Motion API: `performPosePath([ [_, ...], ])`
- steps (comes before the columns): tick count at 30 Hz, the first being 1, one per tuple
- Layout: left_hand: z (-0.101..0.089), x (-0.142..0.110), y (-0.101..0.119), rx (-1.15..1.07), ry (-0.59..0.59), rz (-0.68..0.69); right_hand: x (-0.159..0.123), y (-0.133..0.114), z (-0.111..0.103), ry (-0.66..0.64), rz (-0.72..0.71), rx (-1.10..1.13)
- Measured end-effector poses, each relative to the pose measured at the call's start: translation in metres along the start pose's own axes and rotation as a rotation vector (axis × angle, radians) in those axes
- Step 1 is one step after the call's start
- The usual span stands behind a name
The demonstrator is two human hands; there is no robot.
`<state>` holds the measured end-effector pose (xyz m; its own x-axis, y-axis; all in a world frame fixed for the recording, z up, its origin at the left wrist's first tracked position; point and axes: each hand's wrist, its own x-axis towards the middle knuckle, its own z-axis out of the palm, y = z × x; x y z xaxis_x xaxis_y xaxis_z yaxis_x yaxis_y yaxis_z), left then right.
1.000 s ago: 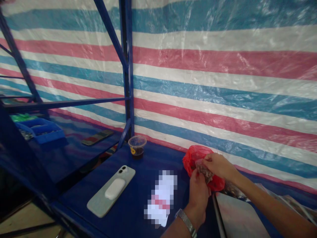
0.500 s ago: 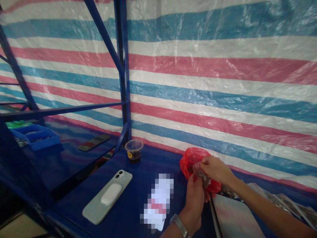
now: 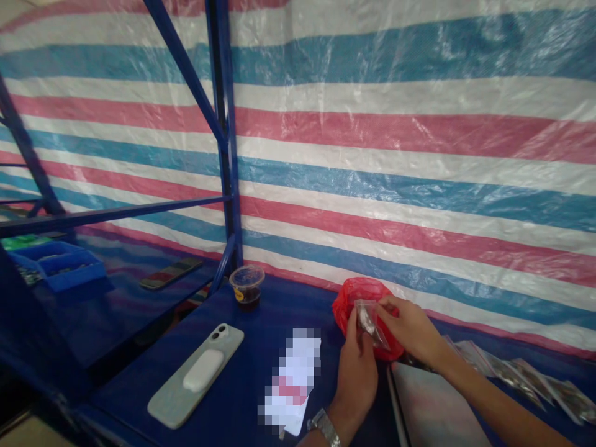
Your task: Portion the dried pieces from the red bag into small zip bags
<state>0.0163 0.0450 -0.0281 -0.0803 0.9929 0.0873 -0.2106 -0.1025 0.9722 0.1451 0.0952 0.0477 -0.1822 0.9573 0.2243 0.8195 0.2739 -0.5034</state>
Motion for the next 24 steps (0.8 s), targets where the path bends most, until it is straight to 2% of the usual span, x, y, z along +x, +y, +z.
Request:
performPosePath([
  [3,-0.008,-0.001,0.004,0.133,-0.054,0.180,-0.018,0.002,-0.002,0.085,-0.077,0.226],
  [8,-0.010,-0.010,0.014,0.297,-0.126,0.297,-0.060,0.013,-0.003,0.293,-0.109,0.364],
  [11,-0.009,-0.021,0.025,0.386,-0.209,0.395,-0.087,0.025,-0.008,0.349,-0.077,0.390],
  [13,-0.010,-0.027,0.032,0.475,-0.297,0.446,-0.103,0.035,-0.012,0.382,0.006,0.378],
  [15,-0.012,-0.030,0.036,0.528,-0.320,0.454,-0.116,0.047,-0.016,0.373,0.111,0.338],
  [17,-0.015,-0.030,0.036,0.553,-0.314,0.435,-0.125,0.057,-0.017,0.304,0.178,0.280],
  [19,-0.018,-0.027,0.032,0.561,-0.307,0.402,-0.131,0.065,-0.017,0.236,0.175,0.224],
  [24,-0.024,-0.020,0.020,0.572,-0.285,0.366,-0.139,0.071,-0.018,0.203,0.137,0.088],
])
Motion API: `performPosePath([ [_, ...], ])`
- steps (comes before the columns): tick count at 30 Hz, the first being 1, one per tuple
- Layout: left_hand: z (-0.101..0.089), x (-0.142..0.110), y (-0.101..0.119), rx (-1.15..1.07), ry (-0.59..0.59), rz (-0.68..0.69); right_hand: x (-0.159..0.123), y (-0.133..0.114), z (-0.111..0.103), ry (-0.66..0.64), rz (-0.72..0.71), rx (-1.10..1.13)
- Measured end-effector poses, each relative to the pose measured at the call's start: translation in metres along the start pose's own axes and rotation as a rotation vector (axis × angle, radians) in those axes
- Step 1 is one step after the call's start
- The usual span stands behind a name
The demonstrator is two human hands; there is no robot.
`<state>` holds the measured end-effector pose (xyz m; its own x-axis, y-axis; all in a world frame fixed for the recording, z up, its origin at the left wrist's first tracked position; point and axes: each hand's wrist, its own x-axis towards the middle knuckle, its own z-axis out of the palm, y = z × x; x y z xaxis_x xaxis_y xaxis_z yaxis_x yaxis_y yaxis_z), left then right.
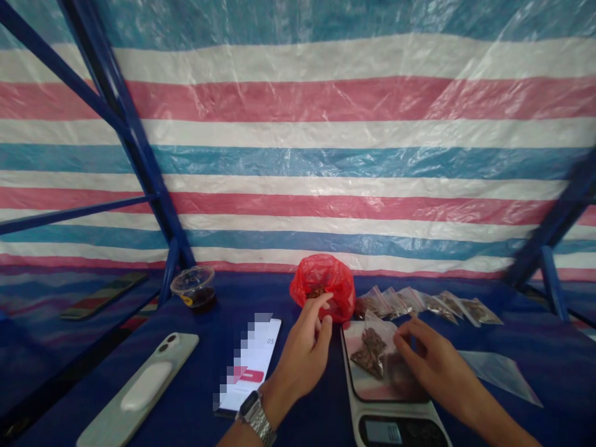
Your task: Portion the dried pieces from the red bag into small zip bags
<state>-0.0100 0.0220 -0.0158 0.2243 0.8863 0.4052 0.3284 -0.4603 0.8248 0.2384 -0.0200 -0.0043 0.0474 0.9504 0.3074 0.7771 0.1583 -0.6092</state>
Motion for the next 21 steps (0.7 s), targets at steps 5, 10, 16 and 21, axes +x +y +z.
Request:
performPosePath([
  [5,0.001,0.001,-0.008,-0.015,-0.014,-0.023,-0.003,0.007,-0.006,-0.050,0.049,-0.098],
  [10,0.002,0.003,-0.012,-0.022,-0.026,-0.042,0.004,0.019,-0.015,0.100,0.143,-0.025],
  [16,0.001,0.007,-0.023,-0.014,-0.014,-0.006,0.008,0.017,-0.022,0.184,0.235,0.044],
  [21,-0.001,0.009,-0.027,0.005,0.001,0.011,0.005,0.009,-0.020,0.169,0.209,0.053],
])
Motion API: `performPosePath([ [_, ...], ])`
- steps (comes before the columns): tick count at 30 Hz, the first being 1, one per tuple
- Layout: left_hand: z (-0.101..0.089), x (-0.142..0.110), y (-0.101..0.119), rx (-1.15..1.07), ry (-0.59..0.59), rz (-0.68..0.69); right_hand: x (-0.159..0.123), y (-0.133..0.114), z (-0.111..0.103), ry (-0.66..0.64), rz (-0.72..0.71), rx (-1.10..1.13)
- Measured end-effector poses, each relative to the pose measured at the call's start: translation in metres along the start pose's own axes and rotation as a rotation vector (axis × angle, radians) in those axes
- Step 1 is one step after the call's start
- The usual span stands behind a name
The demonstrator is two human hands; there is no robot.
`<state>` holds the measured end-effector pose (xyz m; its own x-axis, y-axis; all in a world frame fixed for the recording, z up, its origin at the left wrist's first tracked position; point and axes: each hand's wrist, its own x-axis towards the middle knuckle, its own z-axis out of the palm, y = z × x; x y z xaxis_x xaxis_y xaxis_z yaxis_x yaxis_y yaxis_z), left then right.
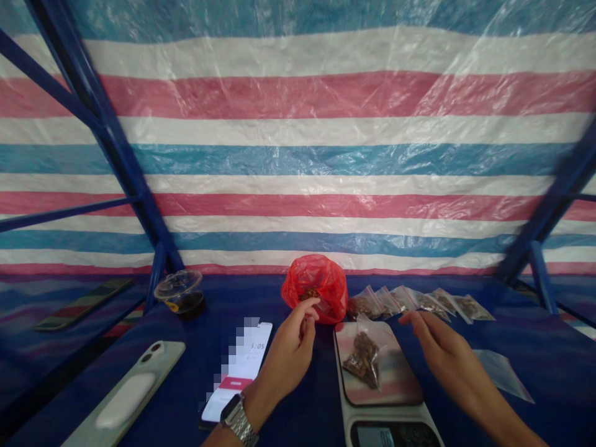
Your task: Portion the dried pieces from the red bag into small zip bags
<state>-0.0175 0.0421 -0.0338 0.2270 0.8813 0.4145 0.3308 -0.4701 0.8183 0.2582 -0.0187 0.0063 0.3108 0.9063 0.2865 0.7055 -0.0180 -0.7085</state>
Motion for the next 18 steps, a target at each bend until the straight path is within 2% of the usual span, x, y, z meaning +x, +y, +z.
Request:
performPosePath([
  [11,0.000,0.001,0.001,0.010,0.007,0.034,-0.001,0.000,0.007,-0.032,-0.061,0.006],
  [18,0.003,-0.001,0.005,0.012,-0.022,0.042,-0.003,0.015,0.018,-0.267,-0.026,-0.135],
])
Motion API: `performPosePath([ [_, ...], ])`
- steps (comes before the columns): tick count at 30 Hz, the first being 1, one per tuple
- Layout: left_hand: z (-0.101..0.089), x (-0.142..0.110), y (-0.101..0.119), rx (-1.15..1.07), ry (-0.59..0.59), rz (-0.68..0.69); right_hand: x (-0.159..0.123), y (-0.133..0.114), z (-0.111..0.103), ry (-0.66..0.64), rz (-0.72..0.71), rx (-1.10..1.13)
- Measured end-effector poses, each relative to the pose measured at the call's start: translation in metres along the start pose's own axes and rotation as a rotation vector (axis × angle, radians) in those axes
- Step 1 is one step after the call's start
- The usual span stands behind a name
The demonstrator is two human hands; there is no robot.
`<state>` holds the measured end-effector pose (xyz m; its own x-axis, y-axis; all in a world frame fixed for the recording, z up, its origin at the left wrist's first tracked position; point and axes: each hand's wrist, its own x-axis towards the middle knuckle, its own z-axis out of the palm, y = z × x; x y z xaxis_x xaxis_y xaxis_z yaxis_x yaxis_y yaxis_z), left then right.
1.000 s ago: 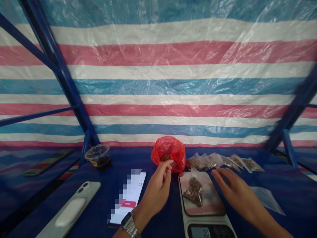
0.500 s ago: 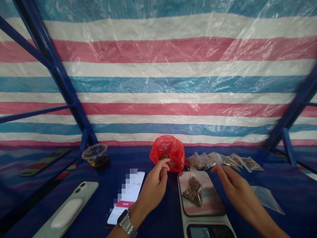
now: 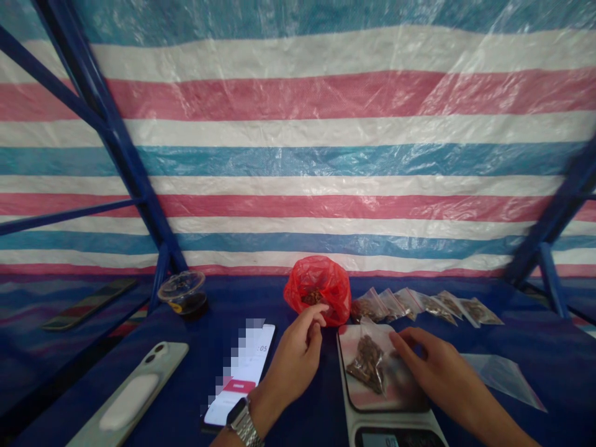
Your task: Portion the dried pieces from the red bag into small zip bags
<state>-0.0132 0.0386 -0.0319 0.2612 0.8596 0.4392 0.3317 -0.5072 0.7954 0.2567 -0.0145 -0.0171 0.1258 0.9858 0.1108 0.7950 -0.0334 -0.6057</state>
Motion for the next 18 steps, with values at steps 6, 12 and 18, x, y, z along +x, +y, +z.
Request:
performPosePath([
  [6,0.014,-0.003,0.008,-0.039,-0.040,-0.032,0.000,-0.018,0.010,0.034,-0.100,0.167],
  [12,0.029,-0.002,0.019,-0.271,0.104,-0.205,0.006,-0.067,0.025,0.105,-0.193,0.455],
  [18,0.020,0.007,0.022,-0.565,0.205,-0.256,0.037,-0.105,0.034,-0.033,-0.348,0.481],
])
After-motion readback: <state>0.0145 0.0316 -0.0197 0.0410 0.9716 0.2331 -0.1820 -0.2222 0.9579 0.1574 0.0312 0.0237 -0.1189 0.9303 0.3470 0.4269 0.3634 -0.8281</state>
